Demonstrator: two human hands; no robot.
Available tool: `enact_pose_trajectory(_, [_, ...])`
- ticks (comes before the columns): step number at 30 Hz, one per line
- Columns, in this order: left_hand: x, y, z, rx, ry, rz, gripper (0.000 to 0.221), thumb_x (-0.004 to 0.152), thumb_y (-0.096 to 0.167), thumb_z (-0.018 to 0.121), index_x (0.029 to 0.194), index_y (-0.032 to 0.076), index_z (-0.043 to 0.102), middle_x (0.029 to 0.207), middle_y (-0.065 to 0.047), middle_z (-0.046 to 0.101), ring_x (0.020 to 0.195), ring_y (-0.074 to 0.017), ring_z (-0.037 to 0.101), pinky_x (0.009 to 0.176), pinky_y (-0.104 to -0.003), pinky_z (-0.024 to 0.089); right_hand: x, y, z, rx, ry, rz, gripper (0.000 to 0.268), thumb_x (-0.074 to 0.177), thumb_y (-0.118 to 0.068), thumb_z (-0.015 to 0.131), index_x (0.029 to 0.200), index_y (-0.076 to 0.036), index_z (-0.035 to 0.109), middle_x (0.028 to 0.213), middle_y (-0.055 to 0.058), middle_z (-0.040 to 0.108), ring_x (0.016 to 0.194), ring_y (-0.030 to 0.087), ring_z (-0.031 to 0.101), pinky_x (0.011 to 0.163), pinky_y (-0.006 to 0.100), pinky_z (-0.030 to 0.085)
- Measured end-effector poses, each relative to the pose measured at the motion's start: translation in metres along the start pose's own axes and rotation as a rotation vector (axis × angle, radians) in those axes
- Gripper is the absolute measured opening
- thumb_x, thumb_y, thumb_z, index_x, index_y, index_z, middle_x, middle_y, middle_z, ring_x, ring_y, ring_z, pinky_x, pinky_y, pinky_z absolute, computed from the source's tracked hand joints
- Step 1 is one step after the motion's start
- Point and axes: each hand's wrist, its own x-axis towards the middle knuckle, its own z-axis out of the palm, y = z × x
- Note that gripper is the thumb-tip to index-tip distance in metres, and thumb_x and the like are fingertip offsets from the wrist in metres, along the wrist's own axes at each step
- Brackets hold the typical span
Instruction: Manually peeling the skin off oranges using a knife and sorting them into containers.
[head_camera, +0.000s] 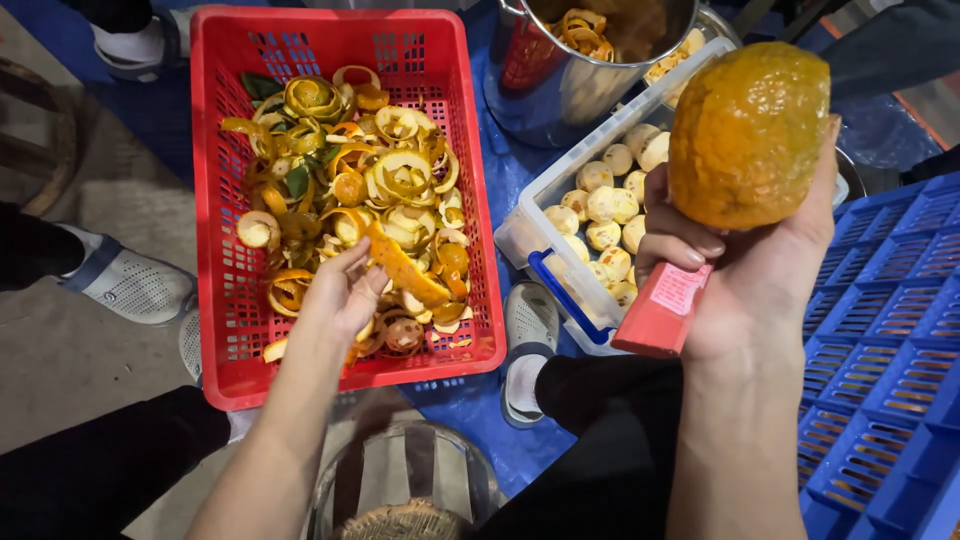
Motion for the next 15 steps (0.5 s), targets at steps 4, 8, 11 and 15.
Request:
enact_pose_trajectory(4, [0.019, -0.016, -0.008, -0.090, -0.025, -0.026, 0.024, 0.093, 0.007, 0.069, 0.114, 0.000, 0.059, 0.117, -0.007, 0.044, 0.069, -0.0161, 0.060, 0.054, -0.021, 0.062, -0.003, -0.002, -0.002, 0.013, 0.015, 0.001, 0.063, 0.064, -0.056, 0.072, 0.095, -0.004, 0.059, 0.079, 0.013, 0.061, 0.039, 0.004, 0.030, 0.033, 0.014, 0.028])
enact_pose_trajectory(8, [-0.024, -0.019, 0.020, -0.064, 0.090, -0.060, 0.023, 0.102, 0.005, 0.056, 0.124, 0.001, 0.053, 0.117, -0.017, 0.062, 0.101, -0.0228, 0.068, 0.082, -0.029, 0.063, -0.005, -0.004, -0.002, 0.024, 0.039, -0.006, 0.065, 0.063, -0.057, 0.072, 0.095, -0.003, 0.059, 0.080, 0.014, 0.061, 0.038, 0.003, 0.031, 0.032, 0.014, 0.028])
enact_pose_trajectory(11, [-0.048, -0.037, 0.034, 0.166, 0.217, -0.103, 0.028, 0.105, 0.005, 0.052, 0.132, 0.000, 0.056, 0.118, -0.015, 0.065, 0.104, -0.0208, 0.068, 0.085, -0.027, 0.062, -0.006, -0.007, -0.005, 0.039, 0.029, -0.014, 0.064, 0.064, -0.057, 0.073, 0.094, -0.003, 0.059, 0.079, 0.014, 0.060, 0.038, 0.003, 0.031, 0.032, 0.014, 0.028])
enact_pose_trajectory(15, [-0.013, -0.074, 0.029, 0.316, 0.313, -0.145, 0.030, 0.096, 0.008, 0.064, 0.125, 0.006, 0.063, 0.129, -0.010, 0.067, 0.121, -0.0235, 0.061, 0.112, -0.038, 0.049, -0.003, -0.012, -0.015, 0.092, -0.038, -0.009, 0.065, 0.069, -0.058, 0.071, 0.094, 0.001, 0.059, 0.080, 0.014, 0.059, 0.040, 0.004, 0.033, 0.034, 0.014, 0.029])
